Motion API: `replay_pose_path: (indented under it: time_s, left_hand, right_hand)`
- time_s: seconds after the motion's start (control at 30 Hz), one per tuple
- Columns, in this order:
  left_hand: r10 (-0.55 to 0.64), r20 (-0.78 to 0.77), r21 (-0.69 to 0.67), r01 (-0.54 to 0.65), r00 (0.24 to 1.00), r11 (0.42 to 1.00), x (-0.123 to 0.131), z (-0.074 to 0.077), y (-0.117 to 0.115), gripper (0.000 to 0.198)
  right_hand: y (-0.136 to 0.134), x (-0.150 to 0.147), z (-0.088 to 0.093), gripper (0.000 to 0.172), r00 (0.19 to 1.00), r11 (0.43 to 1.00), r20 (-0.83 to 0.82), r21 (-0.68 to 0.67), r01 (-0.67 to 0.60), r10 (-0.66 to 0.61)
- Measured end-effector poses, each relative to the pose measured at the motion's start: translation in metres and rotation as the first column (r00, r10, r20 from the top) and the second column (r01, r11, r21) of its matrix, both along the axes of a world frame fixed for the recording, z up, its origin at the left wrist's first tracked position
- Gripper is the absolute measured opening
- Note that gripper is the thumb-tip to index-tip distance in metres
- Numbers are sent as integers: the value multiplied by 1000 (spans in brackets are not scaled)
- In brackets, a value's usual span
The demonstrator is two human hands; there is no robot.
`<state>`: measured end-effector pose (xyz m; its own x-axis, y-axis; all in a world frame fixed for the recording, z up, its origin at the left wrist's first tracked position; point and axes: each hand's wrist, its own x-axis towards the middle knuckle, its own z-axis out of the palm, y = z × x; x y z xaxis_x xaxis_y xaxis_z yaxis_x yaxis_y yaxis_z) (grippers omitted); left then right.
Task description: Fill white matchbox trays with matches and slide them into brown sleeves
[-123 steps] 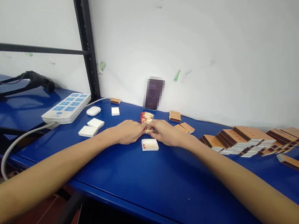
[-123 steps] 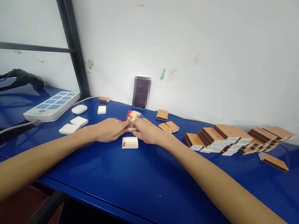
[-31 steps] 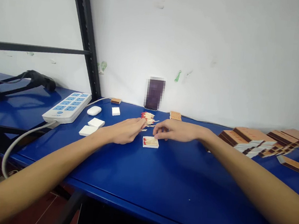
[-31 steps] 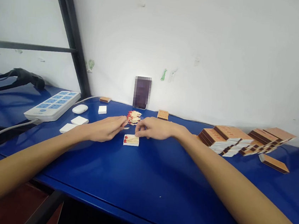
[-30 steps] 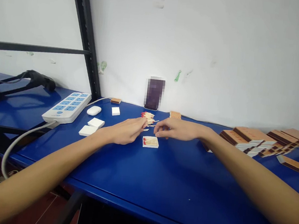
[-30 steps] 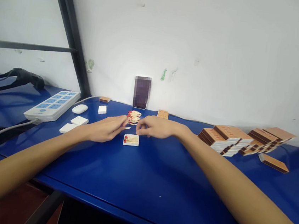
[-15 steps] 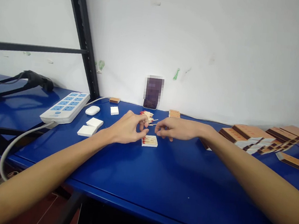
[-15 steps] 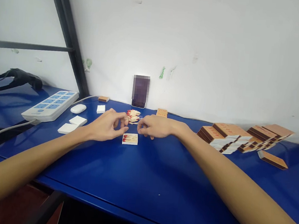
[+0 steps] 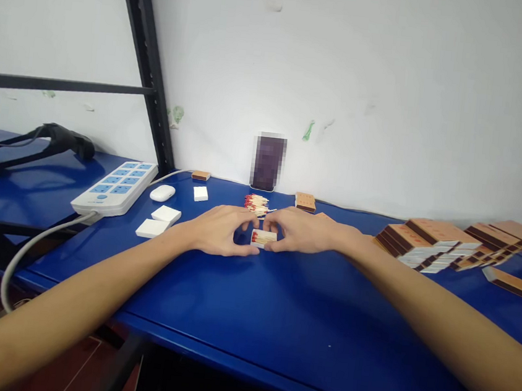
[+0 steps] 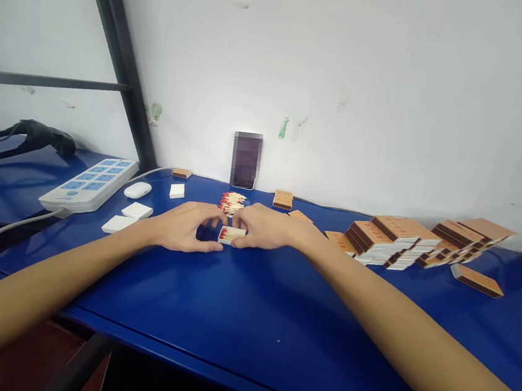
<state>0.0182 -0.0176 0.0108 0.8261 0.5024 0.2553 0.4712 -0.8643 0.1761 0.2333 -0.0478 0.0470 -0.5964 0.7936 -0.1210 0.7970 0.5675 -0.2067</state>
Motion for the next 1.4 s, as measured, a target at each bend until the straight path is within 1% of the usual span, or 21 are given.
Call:
replay_pose_path:
  time_s: [0.13, 0.23, 0.33, 0.47, 0.57, 0.67, 0.7, 0.73, 0.8, 0.87, 0.93, 1.07, 1.23, 1.4]
  left_hand:
    - [96, 5, 85, -96, 995, 992, -4, -3, 8, 31]
    - [150, -53, 160, -140, 987, 977, -5, -7, 12, 27]
    - [181, -96, 181, -161, 979, 970, -5, -10, 15, 25]
    - [201, -98, 178, -181, 975, 967, -6, -10, 15, 24]
    - [202, -101, 181, -182, 974, 967, -6, -11, 16, 24]
    - [226, -98, 193, -204, 969, 960, -6, -11, 18, 26]
    - [235, -99, 199, -212, 967, 957, -7, -12, 18, 27]
    - [241, -104, 204, -217, 965, 955, -7, -12, 19, 28]
    - [249, -123, 214, -219, 961, 952, -7, -13, 19, 29]
    - [255, -143, 226, -219, 956, 949, -7, -14, 20, 29]
    - [265, -153, 236, -225, 952, 945, -7, -15, 21, 29]
    - [274, -176, 230, -231, 946, 945, -8, -17, 23, 33]
    - [264, -185, 219, -222, 947, 950, -8, -17, 22, 34]
    - [223, -144, 191, -194, 964, 962, -5, -14, 17, 32]
  right_hand:
    - [0, 1, 1, 29, 999, 999, 44, -39, 16, -14]
    - [-1, 3, 2, 32, 996, 998, 75, -35, 56, -53]
    - [-3, 3, 2, 37, 995, 996, 89, -62, 56, -51]
    - [-10, 1, 5, 35, 996, 996, 88, -92, 10, -2]
    - [-10, 1, 9, 38, 999, 992, 52, -128, -4, 11]
    - [-1, 7, 8, 39, 999, 988, -52, -150, -23, 15]
    - [3, 10, 6, 38, 996, 992, -84, -122, -17, 7]
    - [8, 12, 2, 36, 994, 999, -106, -52, 16, -21]
    - [17, 14, -10, 27, 990, 994, -119, 75, 80, -71]
    - [23, 13, -23, 22, 989, 985, -117, 139, 102, -86]
    - [25, 9, -33, 21, 984, 972, -140, 193, 134, -108]
    - [26, 2, -44, 23, 969, 949, -183, 237, 206, -165]
    - [33, 3, -54, 21, 972, 938, -203, 296, 179, -121]
    - [31, 2, -54, 17, 967, 945, -214, 261, 196, -141]
